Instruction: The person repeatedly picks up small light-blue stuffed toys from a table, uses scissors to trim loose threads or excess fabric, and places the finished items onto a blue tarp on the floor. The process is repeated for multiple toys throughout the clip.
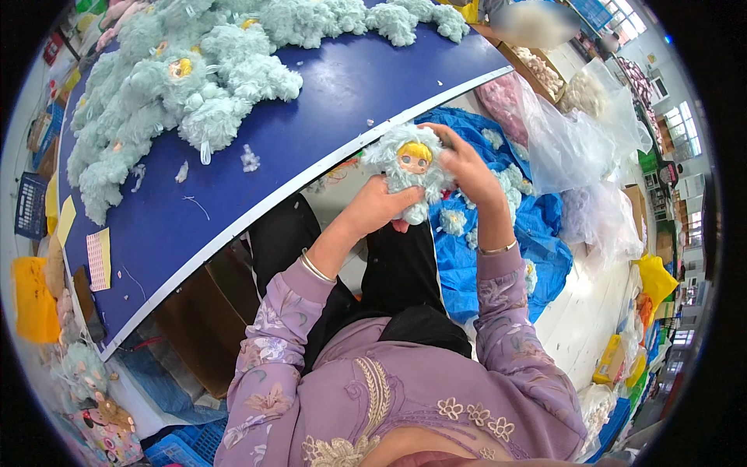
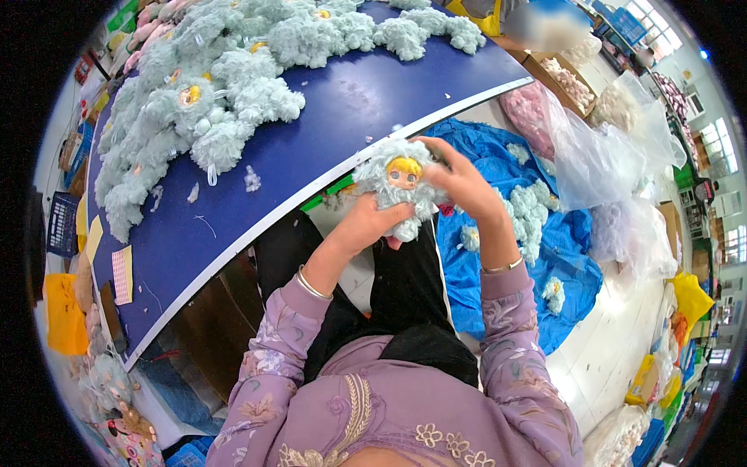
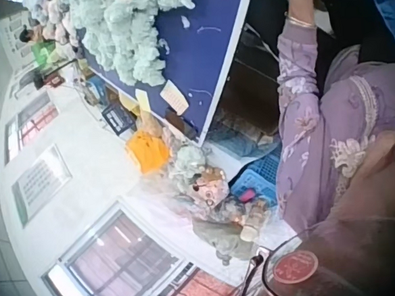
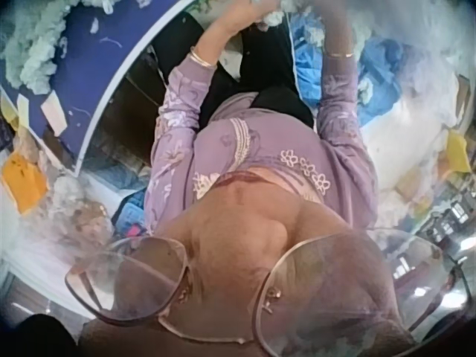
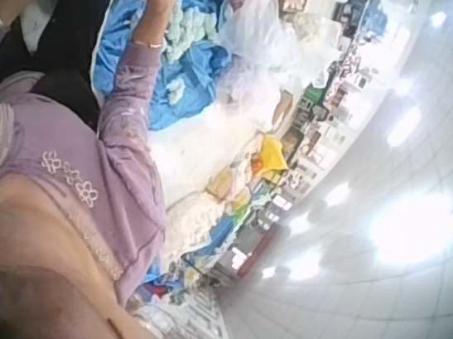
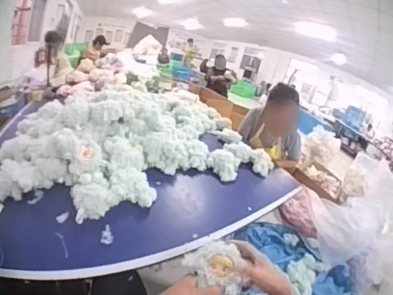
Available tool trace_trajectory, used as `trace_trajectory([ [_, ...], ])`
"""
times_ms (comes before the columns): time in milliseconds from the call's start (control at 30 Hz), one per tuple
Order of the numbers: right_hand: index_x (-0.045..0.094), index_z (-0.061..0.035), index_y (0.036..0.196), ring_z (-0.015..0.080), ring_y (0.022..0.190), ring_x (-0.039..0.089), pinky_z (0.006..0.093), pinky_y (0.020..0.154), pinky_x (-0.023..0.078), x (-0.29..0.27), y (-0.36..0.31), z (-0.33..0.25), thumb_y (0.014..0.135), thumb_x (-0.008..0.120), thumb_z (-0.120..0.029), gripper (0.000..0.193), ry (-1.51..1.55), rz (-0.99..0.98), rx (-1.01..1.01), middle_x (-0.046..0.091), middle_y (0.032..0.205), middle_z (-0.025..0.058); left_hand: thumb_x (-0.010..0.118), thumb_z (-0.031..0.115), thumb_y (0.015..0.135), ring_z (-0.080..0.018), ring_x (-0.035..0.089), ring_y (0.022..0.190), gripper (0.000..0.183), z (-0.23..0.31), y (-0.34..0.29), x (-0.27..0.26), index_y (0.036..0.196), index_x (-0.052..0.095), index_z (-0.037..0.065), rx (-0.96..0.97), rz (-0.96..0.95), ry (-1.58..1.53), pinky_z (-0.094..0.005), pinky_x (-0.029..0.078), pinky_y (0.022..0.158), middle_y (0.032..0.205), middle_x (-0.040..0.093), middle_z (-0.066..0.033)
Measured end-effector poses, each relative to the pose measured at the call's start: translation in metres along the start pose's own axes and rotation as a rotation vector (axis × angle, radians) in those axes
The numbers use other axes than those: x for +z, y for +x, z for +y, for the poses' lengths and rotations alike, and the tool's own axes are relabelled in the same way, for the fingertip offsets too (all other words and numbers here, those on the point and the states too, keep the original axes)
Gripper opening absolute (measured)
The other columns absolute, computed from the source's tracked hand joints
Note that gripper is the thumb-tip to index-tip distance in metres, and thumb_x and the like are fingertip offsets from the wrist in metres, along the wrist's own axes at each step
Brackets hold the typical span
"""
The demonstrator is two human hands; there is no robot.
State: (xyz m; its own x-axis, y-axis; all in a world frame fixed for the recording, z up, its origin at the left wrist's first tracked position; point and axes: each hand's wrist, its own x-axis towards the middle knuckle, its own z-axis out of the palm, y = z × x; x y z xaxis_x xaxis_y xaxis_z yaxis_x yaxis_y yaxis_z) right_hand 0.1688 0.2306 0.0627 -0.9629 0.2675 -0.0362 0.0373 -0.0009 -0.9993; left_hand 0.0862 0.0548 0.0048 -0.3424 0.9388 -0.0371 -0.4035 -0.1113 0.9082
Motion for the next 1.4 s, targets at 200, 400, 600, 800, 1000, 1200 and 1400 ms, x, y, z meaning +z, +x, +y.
trace_trajectory([
  [200, 0.050, -0.0024, 0.127, 0.0121, 0.099, 0.056, 0.0262, 0.085, 0.047, -0.007, -0.018, -0.021, 0.074, 0.080, -0.022, 0.064, -0.383, -0.066, 0.035, 0.059, 0.109, 0.0056, 0.063, 0.026, 0.089, -0.0123, 0.065, 0.066, 0.035, -0.002, -0.002, 0.004, 0.111, 0.057, 0.000, -0.140, -0.158, 0.202, -0.0231, 0.050, 0.053, 0.085, 0.067, -0.0079],
  [400, 0.062, 0.0023, 0.114, 0.0187, 0.089, 0.064, 0.0304, 0.080, 0.050, -0.104, -0.020, -0.051, 0.074, 0.077, -0.027, 0.052, -1.073, 0.153, 0.233, 0.067, 0.098, 0.0127, 0.058, 0.025, 0.092, -0.0136, 0.065, 0.075, 0.043, -0.007, 0.008, -0.003, 0.122, 0.053, -0.005, -0.096, -0.125, 0.184, -0.0252, 0.049, 0.061, 0.090, 0.068, -0.0094],
  [600, 0.064, 0.0006, 0.106, 0.0128, 0.085, 0.062, 0.0268, 0.072, 0.050, 0.031, 0.074, -0.053, 0.083, 0.069, -0.022, 0.032, -0.814, 0.045, -0.169, 0.067, 0.098, 0.0087, 0.057, 0.024, 0.091, -0.0134, 0.063, 0.077, 0.041, -0.010, 0.012, -0.008, 0.121, 0.054, -0.004, -0.118, -0.140, 0.227, -0.0257, 0.049, 0.062, 0.094, 0.067, -0.0078],
  [800, 0.054, -0.0050, 0.122, 0.0343, 0.102, 0.060, 0.0424, 0.084, 0.048, 0.149, 0.187, -0.009, 0.078, 0.071, -0.036, 0.056, -1.042, 0.033, -0.517, 0.061, 0.116, 0.0170, 0.061, 0.025, 0.089, -0.0146, 0.062, 0.075, 0.036, -0.010, 0.021, -0.019, 0.114, 0.058, 0.000, -0.241, -0.085, 0.456, -0.0275, 0.050, 0.062, 0.090, 0.066, -0.0055],
  [1000, 0.055, -0.0026, 0.108, 0.0339, 0.082, 0.063, 0.0442, 0.071, 0.048, 0.123, 0.204, 0.024, 0.085, 0.063, -0.033, 0.039, -1.065, 0.077, -0.390, 0.063, 0.085, 0.0156, 0.057, 0.020, 0.089, -0.0149, 0.063, 0.078, 0.035, -0.006, 0.011, -0.026, 0.116, 0.055, -0.002, -0.171, -0.024, 0.360, -0.0284, 0.050, 0.063, 0.093, 0.067, -0.0064],
  [1200, 0.056, -0.0043, 0.100, 0.0087, 0.047, 0.040, 0.0249, 0.041, 0.029, 0.063, 0.084, -0.019, 0.091, 0.060, -0.028, 0.026, -0.044, 0.041, 0.209, 0.054, 0.072, 0.0035, 0.057, 0.019, 0.088, -0.0130, 0.062, 0.088, 0.049, 0.012, 0.002, -0.021, 0.129, 0.042, -0.002, 0.144, 0.252, 0.095, -0.0233, 0.050, 0.062, 0.105, 0.062, -0.0080],
  [1400, 0.057, -0.0024, 0.100, 0.0078, 0.043, 0.035, 0.0237, 0.038, 0.025, 0.028, 0.003, -0.013, 0.092, 0.057, -0.030, 0.029, 0.072, 0.038, 0.314, 0.059, 0.072, 0.0073, 0.068, 0.019, 0.086, -0.0094, 0.057, 0.095, 0.059, 0.021, -0.003, -0.020, 0.132, 0.036, -0.001, 0.446, 0.397, -0.094, -0.0246, 0.051, 0.072, 0.116, 0.056, -0.0083],
])
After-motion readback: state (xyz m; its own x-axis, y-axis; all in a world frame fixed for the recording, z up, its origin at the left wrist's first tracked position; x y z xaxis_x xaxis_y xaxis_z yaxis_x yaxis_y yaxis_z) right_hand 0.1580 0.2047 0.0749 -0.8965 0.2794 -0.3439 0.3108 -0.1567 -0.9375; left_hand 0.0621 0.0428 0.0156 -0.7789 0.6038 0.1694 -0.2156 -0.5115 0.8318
